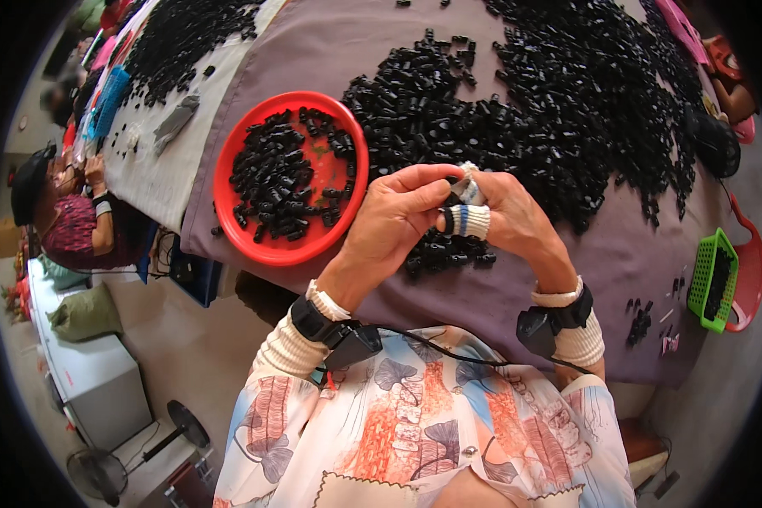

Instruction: Sorting and inspecting small black plastic components on a table.

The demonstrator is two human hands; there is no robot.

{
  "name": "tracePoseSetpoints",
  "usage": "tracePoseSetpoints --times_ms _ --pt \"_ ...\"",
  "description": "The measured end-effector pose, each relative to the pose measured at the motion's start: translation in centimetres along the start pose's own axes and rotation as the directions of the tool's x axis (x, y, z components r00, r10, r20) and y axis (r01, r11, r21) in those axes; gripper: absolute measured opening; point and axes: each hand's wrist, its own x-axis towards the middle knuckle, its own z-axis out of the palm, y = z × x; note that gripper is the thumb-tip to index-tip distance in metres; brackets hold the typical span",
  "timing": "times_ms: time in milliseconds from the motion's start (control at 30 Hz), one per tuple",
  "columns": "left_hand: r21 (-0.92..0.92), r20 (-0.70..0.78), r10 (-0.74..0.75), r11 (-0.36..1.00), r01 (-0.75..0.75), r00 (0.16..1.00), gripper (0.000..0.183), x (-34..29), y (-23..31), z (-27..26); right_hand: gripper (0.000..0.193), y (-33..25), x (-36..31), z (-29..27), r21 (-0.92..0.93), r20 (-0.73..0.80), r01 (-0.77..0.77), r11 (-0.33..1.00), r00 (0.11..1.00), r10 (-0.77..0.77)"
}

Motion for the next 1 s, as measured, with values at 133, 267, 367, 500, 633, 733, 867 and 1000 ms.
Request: tracePoseSetpoints --times_ms 133,267,367,500,633,733,867,1000 --pt "0.086 -0.042 0.015 0.996 -0.011 0.999 0.023 -0.2 0.2 0.0 0.040 -0.2 -0.3 0.2 0.026 0.024 -0.032 0.999 0.999 0.031" --pt "0.282 -0.128 0.139 0.954 -0.099 0.982 0.023 -0.4 1.3 -1.3 0.039 -0.8 -0.1 0.3 -0.053 0.034 -0.100 0.994 0.994 0.102" --pt "0.544 -0.239 0.333 0.824 -0.159 0.912 0.023 -1.3 3.1 -3.6 0.037 -0.5 -0.2 0.0 -0.035 0.025 -0.179 0.983 0.983 0.179" --pt "0.926 -0.188 0.637 0.368 -0.081 0.748 0.023 -2.5 5.5 -6.6 0.029 0.5 -0.7 -0.5 0.070 -0.009 -0.250 0.966 0.968 0.251" --pt "0.999 0.024 0.671 -0.041 0.005 0.741 0.028 -2.2 4.7 -7.1 0.021 0.9 -0.6 -1.0 0.141 -0.075 -0.219 0.965 0.970 0.231" --pt "0.974 0.064 0.589 -0.212 0.078 0.806 0.034 -1.4 2.8 -7.3 0.022 0.3 -0.6 -1.1 0.183 -0.089 -0.254 0.950 0.958 0.273" --pt "0.971 0.134 0.572 -0.241 0.010 0.809 0.030 -0.6 2.1 -7.7 0.025 0.8 -1.2 -1.0 0.177 -0.091 -0.269 0.947 0.953 0.288" --pt "0.971 0.161 0.592 -0.237 -0.021 0.790 0.027 -0.3 1.6 -7.7 0.029 1.4 -1.4 -0.8 0.202 -0.091 -0.298 0.933 0.943 0.321"
